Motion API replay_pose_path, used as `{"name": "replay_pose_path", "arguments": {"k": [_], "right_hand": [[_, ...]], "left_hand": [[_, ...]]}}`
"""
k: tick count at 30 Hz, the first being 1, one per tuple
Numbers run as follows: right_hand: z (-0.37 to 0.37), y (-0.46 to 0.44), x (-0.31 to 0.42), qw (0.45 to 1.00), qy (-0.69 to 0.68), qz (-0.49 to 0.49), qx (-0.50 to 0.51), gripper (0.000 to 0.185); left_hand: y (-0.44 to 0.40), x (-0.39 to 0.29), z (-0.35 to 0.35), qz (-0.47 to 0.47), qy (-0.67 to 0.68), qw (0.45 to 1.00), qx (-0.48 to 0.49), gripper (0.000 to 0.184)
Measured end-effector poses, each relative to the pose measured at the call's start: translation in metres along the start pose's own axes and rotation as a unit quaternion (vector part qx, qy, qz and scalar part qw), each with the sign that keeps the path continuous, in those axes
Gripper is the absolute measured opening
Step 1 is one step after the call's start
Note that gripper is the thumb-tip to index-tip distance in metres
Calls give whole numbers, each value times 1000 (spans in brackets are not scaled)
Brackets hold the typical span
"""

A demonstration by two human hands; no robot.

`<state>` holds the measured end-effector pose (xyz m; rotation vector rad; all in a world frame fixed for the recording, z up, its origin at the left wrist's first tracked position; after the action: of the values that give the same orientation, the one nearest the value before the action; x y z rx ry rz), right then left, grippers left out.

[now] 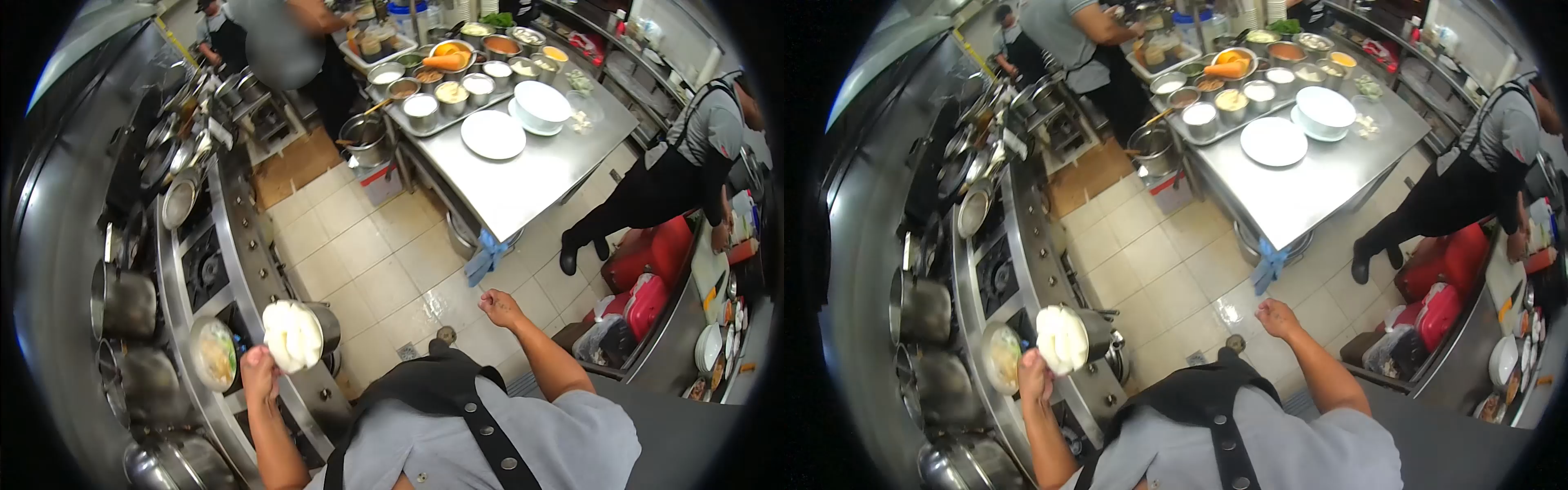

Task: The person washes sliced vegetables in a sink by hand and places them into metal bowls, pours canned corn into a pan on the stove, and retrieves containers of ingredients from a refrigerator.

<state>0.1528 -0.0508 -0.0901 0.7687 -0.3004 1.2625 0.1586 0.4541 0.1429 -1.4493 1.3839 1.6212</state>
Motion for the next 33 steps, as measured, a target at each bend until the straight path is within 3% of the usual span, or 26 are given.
{"name": "replay_pose_path", "arguments": {"k": [5, 9, 18, 22, 25, 26, 28, 29, 31, 33], "right_hand": [[73, 21, 1, 993, -15, -13, -114, 31], [102, 37, -11, 980, -96, -109, -134, 32], [230, -36, 31, 938, -131, -169, -272, 26], [318, -138, 70, 925, -199, -140, -293, 26], [395, -252, 124, 962, -99, -75, -245, 28], [412, -298, 137, 950, -139, -64, -273, 28], [454, -399, 152, 965, -90, 0, -248, 32], [471, -447, 170, 965, -138, -6, -223, 40], [496, -546, 188, 968, -103, -80, -216, 44], [506, -667, 162, 985, -69, -110, -116, 44]], "left_hand": [[-108, -26, -114, 9, -34, 992, 124, 8], [-171, -65, -205, -7, -74, 979, 188, 17], [-341, -145, -385, 52, -59, 940, 331, 11], [-424, -179, -475, 44, -53, 924, 377, 11], [-484, -195, -542, 35, -69, 914, 398, 11], [-499, -199, -564, 35, -75, 911, 405, 11], [-523, -208, -605, 30, -79, 904, 420, 13], [-532, -210, -622, 28, -74, 904, 419, 14], [-552, -210, -656, 28, -65, 906, 418, 16], [-574, -207, -687, 64, -68, 893, 440, 18]]}}
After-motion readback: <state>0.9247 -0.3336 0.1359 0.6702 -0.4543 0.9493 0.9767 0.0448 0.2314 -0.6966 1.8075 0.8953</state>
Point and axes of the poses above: each hand's wrist, its own y-axis away from the middle knuckle, its own z-axis out of the back of the hand, x = y × z, the point moved 1 cm from there along -y, towards the middle knuckle, and after that the axes turned 12 degrees about y, right-handed, at the moved point
